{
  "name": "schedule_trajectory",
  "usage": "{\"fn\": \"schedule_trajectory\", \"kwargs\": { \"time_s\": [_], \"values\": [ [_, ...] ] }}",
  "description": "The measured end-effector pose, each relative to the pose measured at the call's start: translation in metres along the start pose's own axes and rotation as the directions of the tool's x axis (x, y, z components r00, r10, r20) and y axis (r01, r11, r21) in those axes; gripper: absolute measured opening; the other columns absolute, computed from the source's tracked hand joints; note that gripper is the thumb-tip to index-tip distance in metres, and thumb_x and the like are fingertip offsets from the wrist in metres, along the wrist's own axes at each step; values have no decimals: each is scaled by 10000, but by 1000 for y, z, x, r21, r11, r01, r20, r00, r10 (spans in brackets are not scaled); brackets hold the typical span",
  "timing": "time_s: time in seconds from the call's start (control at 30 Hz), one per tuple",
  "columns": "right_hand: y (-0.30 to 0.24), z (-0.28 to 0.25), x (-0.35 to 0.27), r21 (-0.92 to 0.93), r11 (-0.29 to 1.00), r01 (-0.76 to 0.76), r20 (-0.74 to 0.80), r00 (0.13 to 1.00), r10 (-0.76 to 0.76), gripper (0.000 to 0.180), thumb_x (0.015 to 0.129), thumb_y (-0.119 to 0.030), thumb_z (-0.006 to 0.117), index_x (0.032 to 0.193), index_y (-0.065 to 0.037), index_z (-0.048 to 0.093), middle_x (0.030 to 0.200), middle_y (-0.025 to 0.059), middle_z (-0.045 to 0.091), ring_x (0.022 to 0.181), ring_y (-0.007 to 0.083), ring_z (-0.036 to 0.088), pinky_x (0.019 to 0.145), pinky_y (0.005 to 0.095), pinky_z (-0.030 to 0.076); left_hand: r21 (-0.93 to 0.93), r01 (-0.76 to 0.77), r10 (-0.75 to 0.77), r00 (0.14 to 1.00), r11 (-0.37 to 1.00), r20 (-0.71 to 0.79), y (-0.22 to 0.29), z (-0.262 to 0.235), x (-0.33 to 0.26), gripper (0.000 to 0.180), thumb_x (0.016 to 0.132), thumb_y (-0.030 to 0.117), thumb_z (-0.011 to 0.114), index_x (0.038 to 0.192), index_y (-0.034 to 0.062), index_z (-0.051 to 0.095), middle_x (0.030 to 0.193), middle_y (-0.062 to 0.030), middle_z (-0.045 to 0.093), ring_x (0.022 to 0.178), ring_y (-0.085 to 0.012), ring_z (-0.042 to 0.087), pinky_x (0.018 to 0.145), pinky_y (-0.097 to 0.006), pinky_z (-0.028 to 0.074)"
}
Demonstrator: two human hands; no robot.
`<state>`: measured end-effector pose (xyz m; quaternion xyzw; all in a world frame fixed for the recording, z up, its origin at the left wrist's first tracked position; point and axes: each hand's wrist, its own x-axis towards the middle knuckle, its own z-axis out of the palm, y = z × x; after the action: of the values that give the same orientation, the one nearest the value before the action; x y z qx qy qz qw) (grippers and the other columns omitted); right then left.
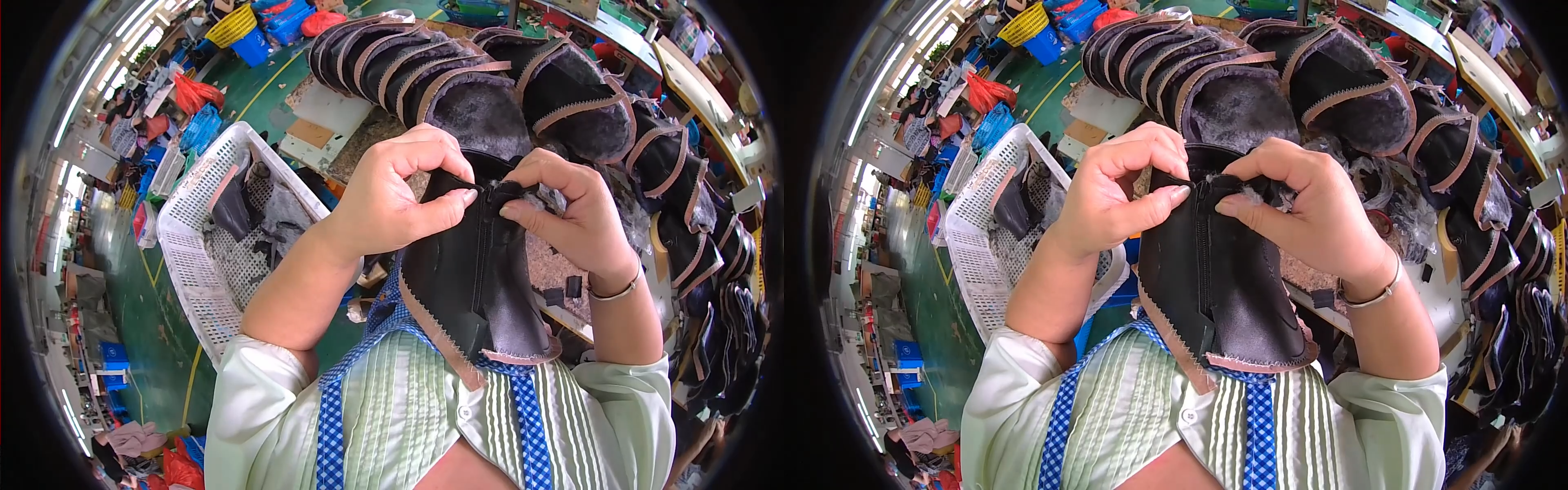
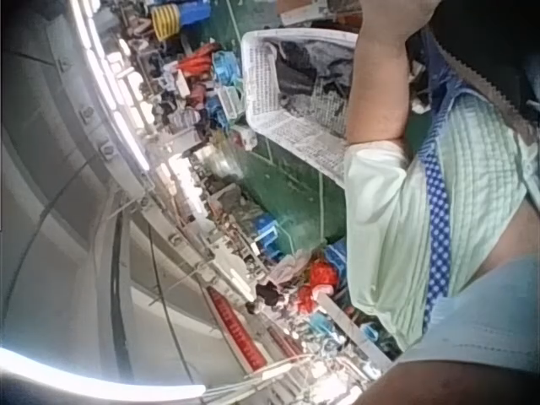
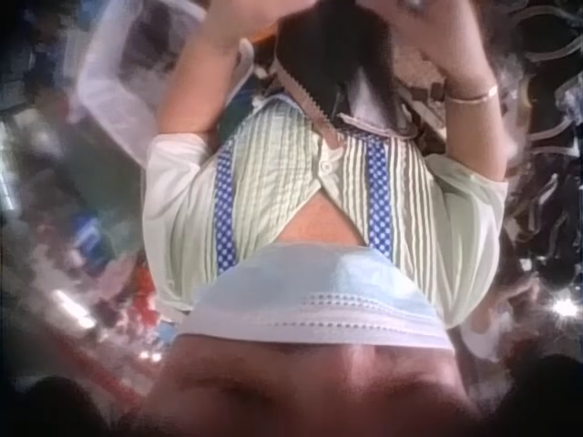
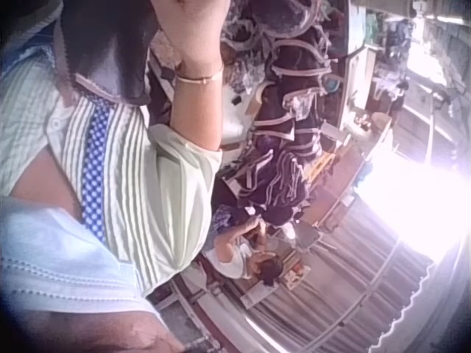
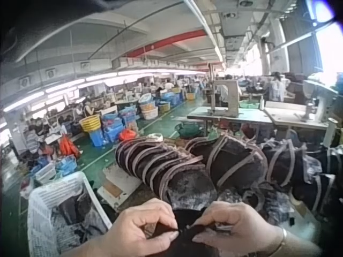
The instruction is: Trimming excess lining and material from the top edge of boots during the manufacturing process.
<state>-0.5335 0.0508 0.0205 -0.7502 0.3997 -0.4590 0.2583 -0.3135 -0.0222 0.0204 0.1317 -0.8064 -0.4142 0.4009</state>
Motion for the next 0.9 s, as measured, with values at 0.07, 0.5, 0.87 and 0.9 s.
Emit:
{"fn": "schedule_trajectory", "kwargs": {
  "time_s": [0.07,0.5,0.87,0.9],
  "values": [
    [-1,1,0,-23,1000,-1,-11,1000,1,230,730,-34,757,933,11,658,788,81,606,716,175,581,672,267,451,18,5,-5,1000,1000,19,0,0,0,116,703,4,665,813,-15,633,859,-94,603,894,-209,556,819,-309,428],
    [0,-2,1,1,999,40,-58,998,-40,222,724,-9,748,928,6,664,819,81,635,747,187,606,692,278,467,73,-48,49,999,996,-12,5,5,6,120,687,2,666,800,-11,629,824,-84,598,856,-201,555,793,-303,433],
    [-47,-20,24,-521,712,470,366,877,-311,268,643,-19,679,895,50,619,852,149,589,708,306,603,637,364,510,154,-38,11,984,987,176,21,-3,20,152,682,-32,675,820,-5,617,832,-53,585,852,-192,540,804,-315,429],
    [-51,-20,27,-542,690,479,413,867,-278,268,665,-31,659,911,62,610,856,155,579,712,309,597,636,364,508,75,-3,-13,978,997,208,16,-5,22,151,692,-31,674,827,-6,611,845,-52,584,864,-191,537,815,-314,426]
  ]
}}
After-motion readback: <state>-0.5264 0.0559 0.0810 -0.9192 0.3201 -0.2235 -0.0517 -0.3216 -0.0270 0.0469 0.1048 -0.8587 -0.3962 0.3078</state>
